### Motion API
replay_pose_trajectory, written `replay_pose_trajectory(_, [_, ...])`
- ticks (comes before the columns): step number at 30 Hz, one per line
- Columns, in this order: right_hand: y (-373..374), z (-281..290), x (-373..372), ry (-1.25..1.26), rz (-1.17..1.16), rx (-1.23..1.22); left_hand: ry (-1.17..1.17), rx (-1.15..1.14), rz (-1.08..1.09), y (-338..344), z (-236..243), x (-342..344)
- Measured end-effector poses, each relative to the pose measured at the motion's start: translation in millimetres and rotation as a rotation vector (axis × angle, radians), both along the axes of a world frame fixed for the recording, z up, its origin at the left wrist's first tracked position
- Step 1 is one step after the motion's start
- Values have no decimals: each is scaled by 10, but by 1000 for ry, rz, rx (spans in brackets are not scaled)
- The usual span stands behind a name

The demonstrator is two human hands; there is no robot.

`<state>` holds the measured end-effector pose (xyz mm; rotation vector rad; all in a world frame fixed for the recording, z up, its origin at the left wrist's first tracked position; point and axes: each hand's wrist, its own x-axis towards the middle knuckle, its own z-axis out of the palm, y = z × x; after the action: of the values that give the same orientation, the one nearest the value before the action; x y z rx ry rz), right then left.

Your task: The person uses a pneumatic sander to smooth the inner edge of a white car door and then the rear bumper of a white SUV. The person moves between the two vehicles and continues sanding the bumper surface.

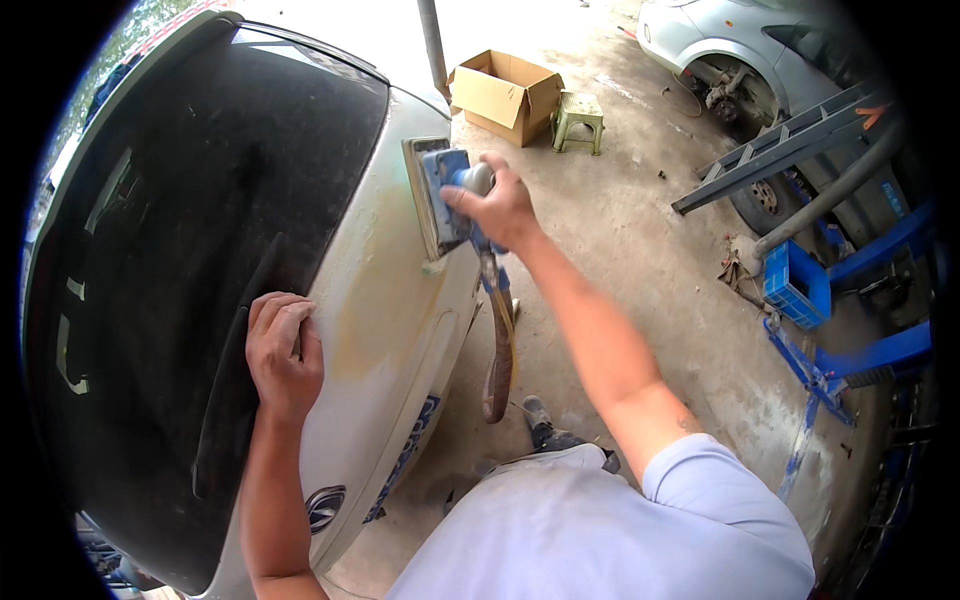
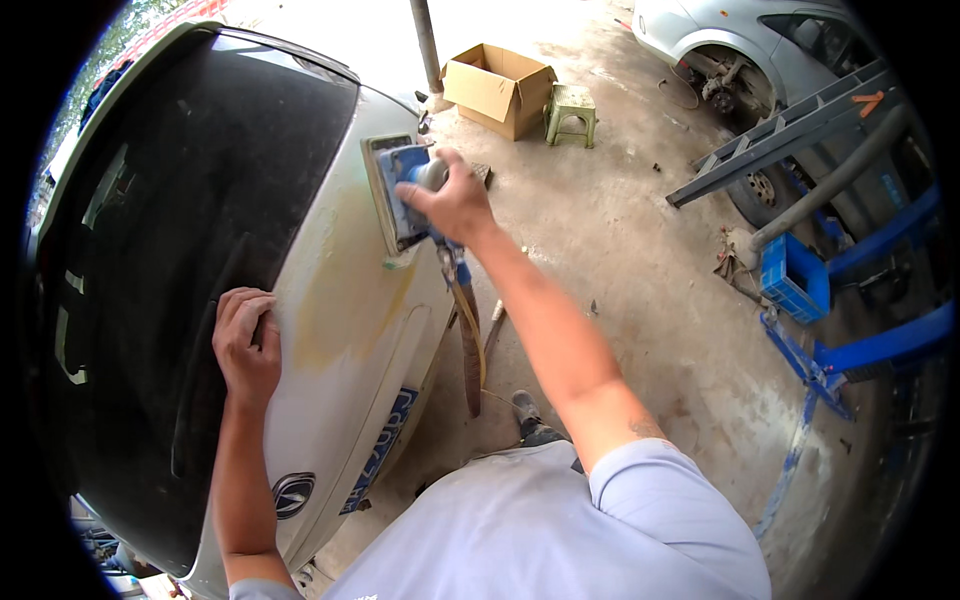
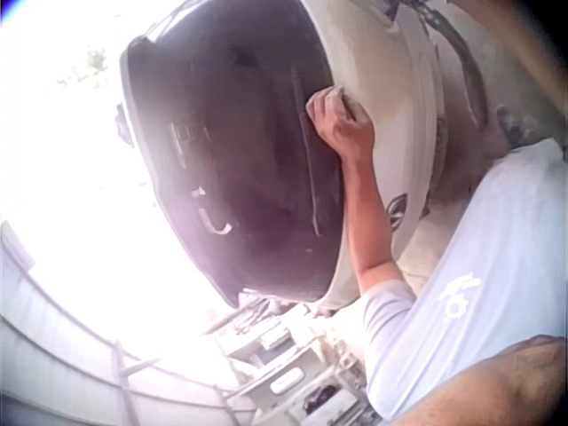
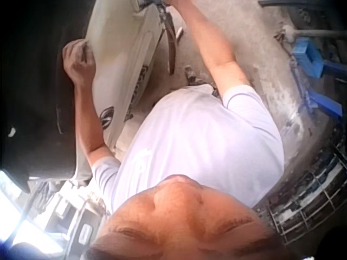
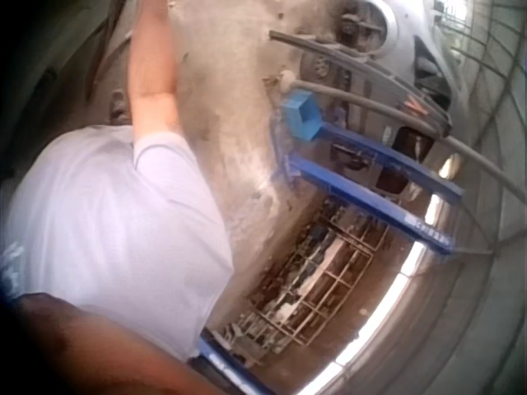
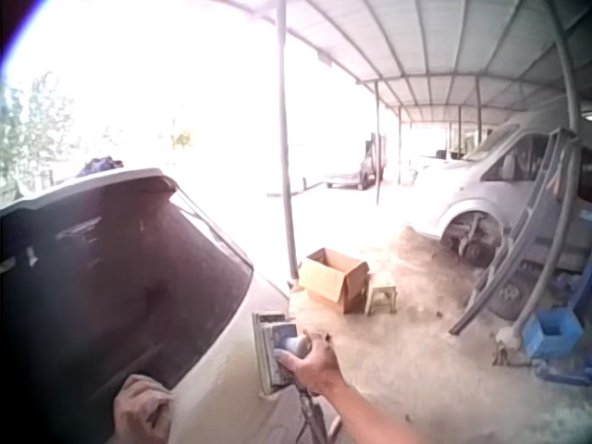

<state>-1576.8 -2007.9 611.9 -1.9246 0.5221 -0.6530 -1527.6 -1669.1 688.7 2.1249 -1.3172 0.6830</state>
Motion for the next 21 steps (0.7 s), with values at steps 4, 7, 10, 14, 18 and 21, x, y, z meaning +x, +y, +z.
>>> replay_pose_trajectory(4, [994,-345,-580,-120,126,-98,25,20,25,31,-15,-9])
replay_pose_trajectory(7, [1175,-410,-705,-204,150,-292,7,17,26,62,-24,0])
replay_pose_trajectory(10, [665,-101,-350,-13,58,-75,-6,3,10,41,8,-21])
replay_pose_trajectory(14, [272,-107,-193,-37,21,11,2,-20,-5,29,-20,-2])
replay_pose_trajectory(18, [1133,-635,-684,-226,28,26,11,-8,9,31,-5,6])
replay_pose_trajectory(21, [1490,-1076,-910,-244,-63,66,3,9,12,27,-11,-19])
